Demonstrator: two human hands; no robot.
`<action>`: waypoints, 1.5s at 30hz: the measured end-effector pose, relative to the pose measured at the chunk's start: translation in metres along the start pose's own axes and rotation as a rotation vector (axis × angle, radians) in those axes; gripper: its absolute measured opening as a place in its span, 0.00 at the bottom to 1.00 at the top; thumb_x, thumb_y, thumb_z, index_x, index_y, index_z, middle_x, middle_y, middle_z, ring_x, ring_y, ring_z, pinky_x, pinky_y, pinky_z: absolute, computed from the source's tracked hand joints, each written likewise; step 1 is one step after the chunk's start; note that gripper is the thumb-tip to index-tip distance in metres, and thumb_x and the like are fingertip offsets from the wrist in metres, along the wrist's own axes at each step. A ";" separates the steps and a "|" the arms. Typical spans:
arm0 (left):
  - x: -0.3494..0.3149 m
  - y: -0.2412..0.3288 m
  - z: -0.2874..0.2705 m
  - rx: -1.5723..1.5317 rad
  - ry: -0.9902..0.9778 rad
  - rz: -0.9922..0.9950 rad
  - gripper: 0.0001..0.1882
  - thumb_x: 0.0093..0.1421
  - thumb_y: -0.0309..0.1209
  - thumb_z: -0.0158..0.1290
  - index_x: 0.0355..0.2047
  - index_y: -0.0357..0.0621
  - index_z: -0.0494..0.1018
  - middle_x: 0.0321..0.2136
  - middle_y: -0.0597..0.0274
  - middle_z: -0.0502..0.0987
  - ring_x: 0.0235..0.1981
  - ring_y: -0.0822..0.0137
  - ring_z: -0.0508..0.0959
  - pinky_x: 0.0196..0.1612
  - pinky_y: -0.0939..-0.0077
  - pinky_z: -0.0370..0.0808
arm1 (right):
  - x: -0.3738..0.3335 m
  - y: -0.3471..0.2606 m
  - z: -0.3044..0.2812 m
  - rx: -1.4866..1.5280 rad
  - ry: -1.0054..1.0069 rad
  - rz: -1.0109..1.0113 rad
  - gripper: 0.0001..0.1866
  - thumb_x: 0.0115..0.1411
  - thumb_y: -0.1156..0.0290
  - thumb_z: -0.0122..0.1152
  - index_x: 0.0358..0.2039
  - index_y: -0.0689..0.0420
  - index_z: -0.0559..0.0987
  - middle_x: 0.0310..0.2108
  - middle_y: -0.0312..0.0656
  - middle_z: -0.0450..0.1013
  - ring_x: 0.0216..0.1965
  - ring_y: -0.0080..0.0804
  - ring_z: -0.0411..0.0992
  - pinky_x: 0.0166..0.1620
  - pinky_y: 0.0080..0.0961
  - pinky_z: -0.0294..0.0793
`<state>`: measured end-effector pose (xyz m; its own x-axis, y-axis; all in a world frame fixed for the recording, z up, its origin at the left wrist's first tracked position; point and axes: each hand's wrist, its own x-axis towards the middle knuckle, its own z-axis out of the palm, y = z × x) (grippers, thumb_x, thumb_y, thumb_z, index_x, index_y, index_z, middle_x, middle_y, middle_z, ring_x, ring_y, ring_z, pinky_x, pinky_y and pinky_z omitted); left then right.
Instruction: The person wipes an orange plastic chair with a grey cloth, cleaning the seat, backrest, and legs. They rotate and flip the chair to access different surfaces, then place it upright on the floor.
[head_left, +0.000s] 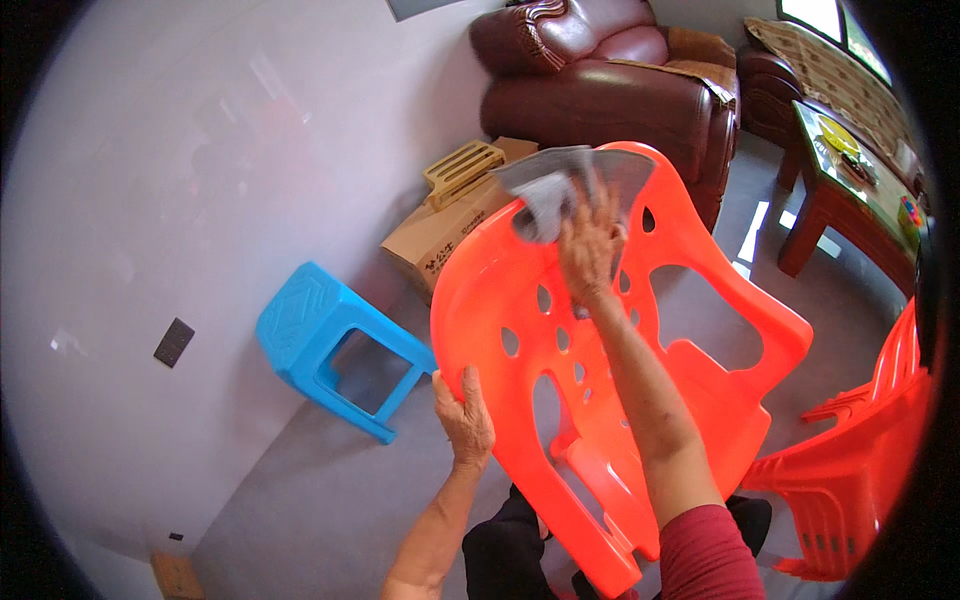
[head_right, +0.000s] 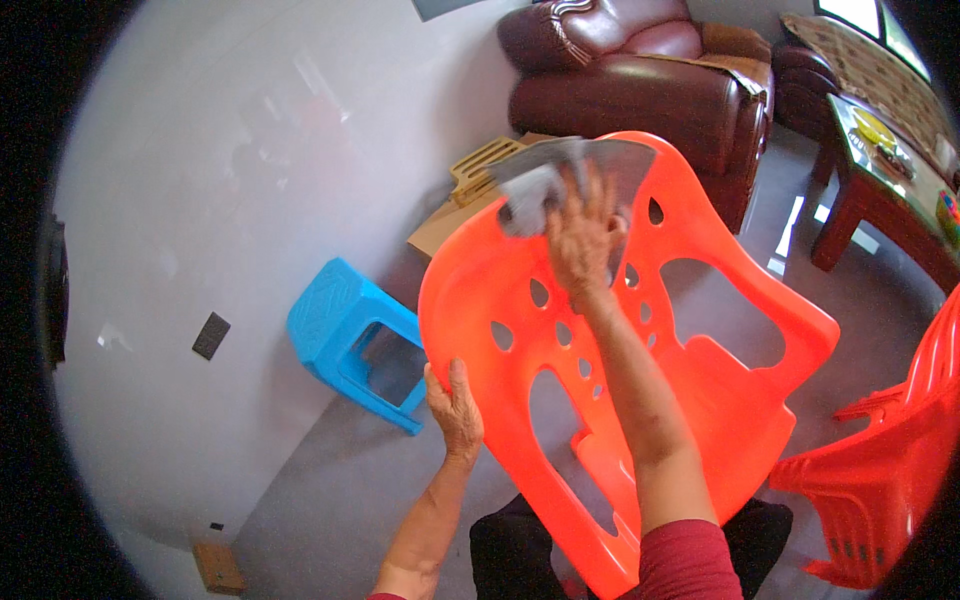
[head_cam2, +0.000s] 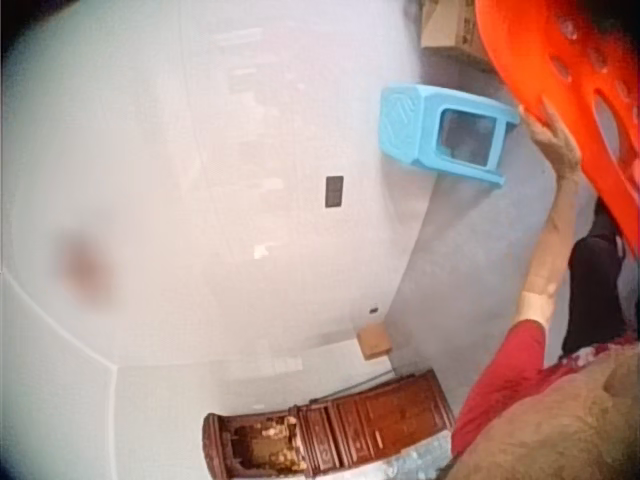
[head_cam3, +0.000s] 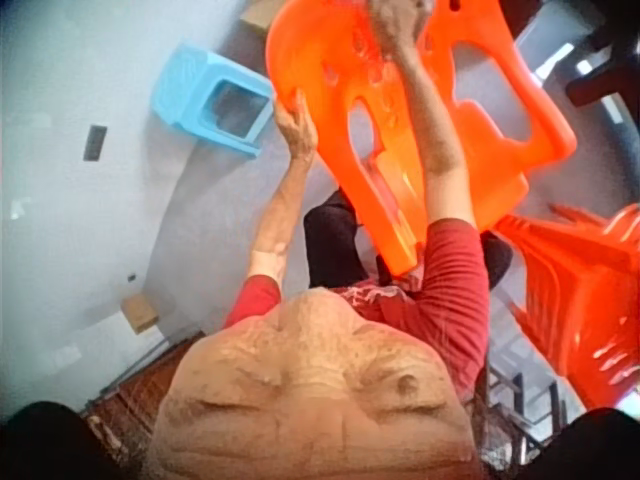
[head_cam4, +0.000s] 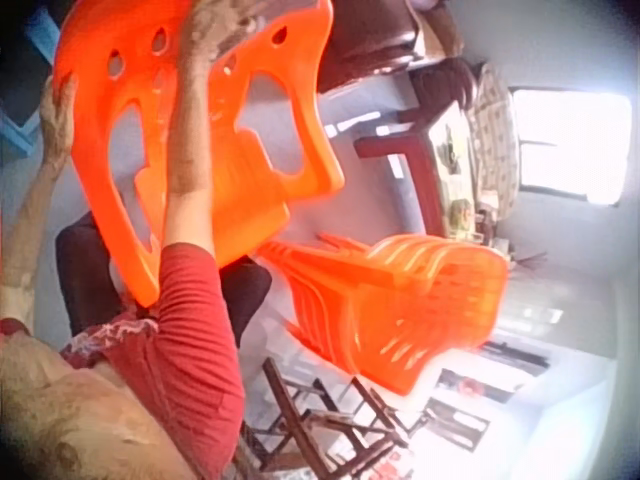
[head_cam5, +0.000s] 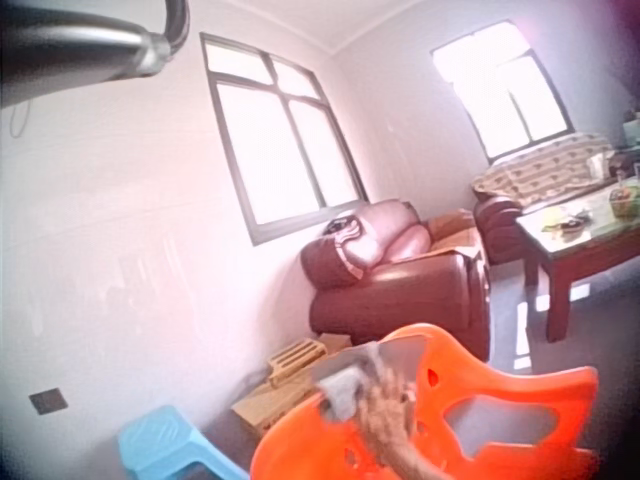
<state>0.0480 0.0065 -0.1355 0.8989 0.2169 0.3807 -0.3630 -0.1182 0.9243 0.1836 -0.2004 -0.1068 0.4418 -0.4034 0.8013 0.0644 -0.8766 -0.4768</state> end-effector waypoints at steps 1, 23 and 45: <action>0.000 0.000 -0.003 0.011 -0.019 0.001 0.16 0.66 0.38 0.45 0.42 0.35 0.65 0.37 0.57 0.73 0.37 0.70 0.72 0.40 0.73 0.70 | 0.010 0.008 0.002 0.029 -0.016 0.151 0.31 0.60 0.57 0.50 0.64 0.42 0.58 0.68 0.41 0.46 0.67 0.42 0.43 0.55 0.47 0.50; -0.011 -0.008 -0.005 0.058 0.002 0.082 0.17 0.66 0.29 0.45 0.51 0.30 0.65 0.50 0.52 0.69 0.50 0.61 0.69 0.54 0.68 0.64 | -0.071 -0.107 -0.052 0.452 -0.469 -0.440 0.29 0.56 0.58 0.51 0.60 0.44 0.65 0.67 0.43 0.48 0.68 0.44 0.42 0.61 0.49 0.44; -0.013 -0.017 -0.014 0.193 0.032 0.132 0.18 0.63 0.30 0.50 0.49 0.33 0.61 0.44 0.52 0.72 0.44 0.63 0.73 0.47 0.67 0.72 | -0.008 0.224 -0.094 -0.752 -0.395 0.038 0.19 0.60 0.51 0.48 0.45 0.48 0.72 0.34 0.40 0.76 0.36 0.41 0.74 0.43 0.44 0.61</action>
<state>0.0391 0.0192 -0.1553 0.8374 0.2180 0.5012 -0.4202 -0.3297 0.8454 0.1102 -0.4185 -0.1859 0.7204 -0.4374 0.5381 -0.5067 -0.8618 -0.0222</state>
